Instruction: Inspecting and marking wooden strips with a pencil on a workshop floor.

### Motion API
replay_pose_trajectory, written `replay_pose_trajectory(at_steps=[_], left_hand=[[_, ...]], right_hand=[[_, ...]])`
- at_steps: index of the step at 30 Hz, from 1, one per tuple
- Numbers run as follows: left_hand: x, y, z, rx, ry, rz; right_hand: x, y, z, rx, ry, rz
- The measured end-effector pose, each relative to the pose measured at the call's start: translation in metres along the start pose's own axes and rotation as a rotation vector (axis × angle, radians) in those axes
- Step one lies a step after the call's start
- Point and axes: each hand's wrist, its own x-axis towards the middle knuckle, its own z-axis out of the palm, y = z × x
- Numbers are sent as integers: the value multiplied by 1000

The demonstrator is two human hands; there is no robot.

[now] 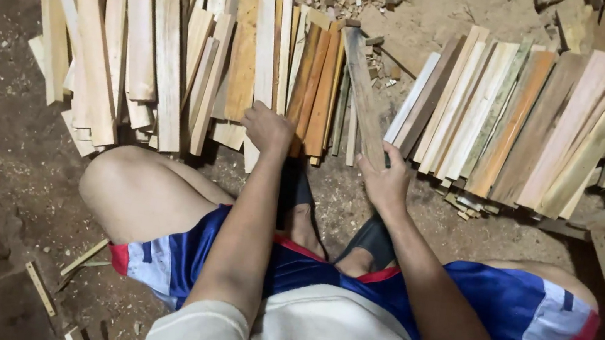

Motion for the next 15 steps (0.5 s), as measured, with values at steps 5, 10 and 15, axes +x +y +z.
replay_pose_trajectory(at_steps=[5, 10, 15], left_hand=[[22, -6, 4, 9, -5, -64], [36, -16, 17, 14, 5, -58], [57, -34, 43, -440, -187, -142]], right_hand=[[-11, -4, 2, -5, -30, 34], [-14, 2, 1, -12, -42, 76], [-11, -1, -2, 46, -19, 77]])
